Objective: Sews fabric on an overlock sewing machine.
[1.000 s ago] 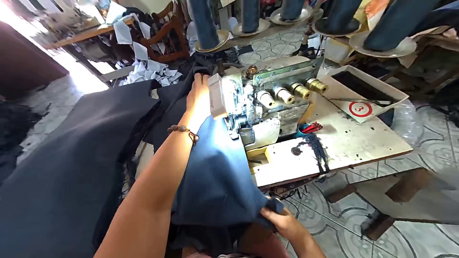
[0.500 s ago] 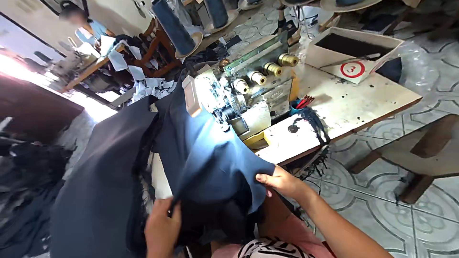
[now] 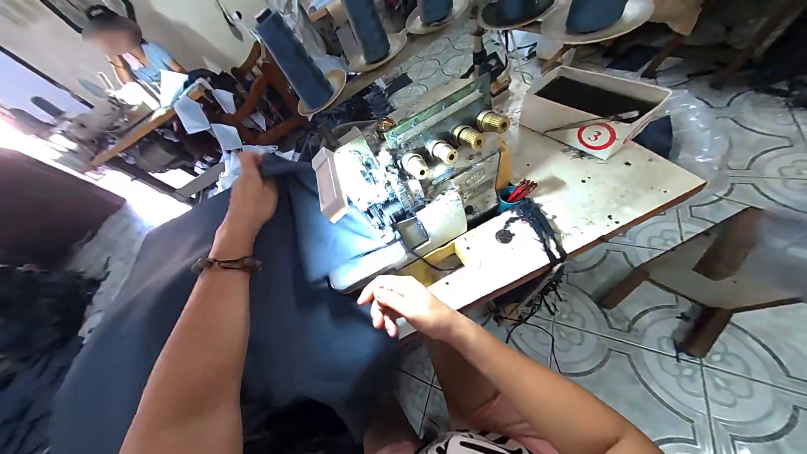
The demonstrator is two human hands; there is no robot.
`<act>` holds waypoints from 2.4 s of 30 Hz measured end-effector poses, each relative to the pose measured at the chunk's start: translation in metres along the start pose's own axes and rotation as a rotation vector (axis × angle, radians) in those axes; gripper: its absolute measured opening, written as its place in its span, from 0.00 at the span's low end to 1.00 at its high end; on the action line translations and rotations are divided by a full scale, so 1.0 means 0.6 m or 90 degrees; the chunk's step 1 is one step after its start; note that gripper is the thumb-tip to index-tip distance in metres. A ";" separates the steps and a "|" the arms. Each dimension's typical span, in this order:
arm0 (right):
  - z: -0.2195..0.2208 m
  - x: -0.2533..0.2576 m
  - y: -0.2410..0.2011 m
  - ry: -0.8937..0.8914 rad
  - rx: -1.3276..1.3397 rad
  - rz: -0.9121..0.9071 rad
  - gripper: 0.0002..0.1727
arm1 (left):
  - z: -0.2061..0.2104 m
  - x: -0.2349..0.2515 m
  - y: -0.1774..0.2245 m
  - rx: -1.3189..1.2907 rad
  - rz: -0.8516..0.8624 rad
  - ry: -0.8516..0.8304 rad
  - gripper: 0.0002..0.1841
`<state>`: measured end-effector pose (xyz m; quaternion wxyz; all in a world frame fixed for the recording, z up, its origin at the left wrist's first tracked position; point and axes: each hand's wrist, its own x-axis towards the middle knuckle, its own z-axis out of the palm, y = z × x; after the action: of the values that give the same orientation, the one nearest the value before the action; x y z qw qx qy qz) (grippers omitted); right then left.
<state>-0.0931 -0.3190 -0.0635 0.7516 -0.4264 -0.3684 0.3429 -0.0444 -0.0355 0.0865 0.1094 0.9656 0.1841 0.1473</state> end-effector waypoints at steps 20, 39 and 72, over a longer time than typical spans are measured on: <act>-0.113 -0.049 0.035 0.252 -0.729 -0.273 0.14 | 0.071 0.047 -0.087 0.146 -0.228 -0.461 0.34; -0.113 -0.053 0.042 0.265 -0.724 -0.181 0.14 | -0.050 -0.326 -0.221 0.149 -0.092 -0.028 0.24; 0.122 -0.071 0.041 0.215 0.060 0.347 0.21 | 0.072 -0.665 0.050 -0.488 0.165 -0.516 0.18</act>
<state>-0.1807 -0.3159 -0.0698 0.7014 -0.5252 -0.0943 0.4725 -0.3752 -0.2241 -0.0434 0.4944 0.8510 -0.0591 -0.1668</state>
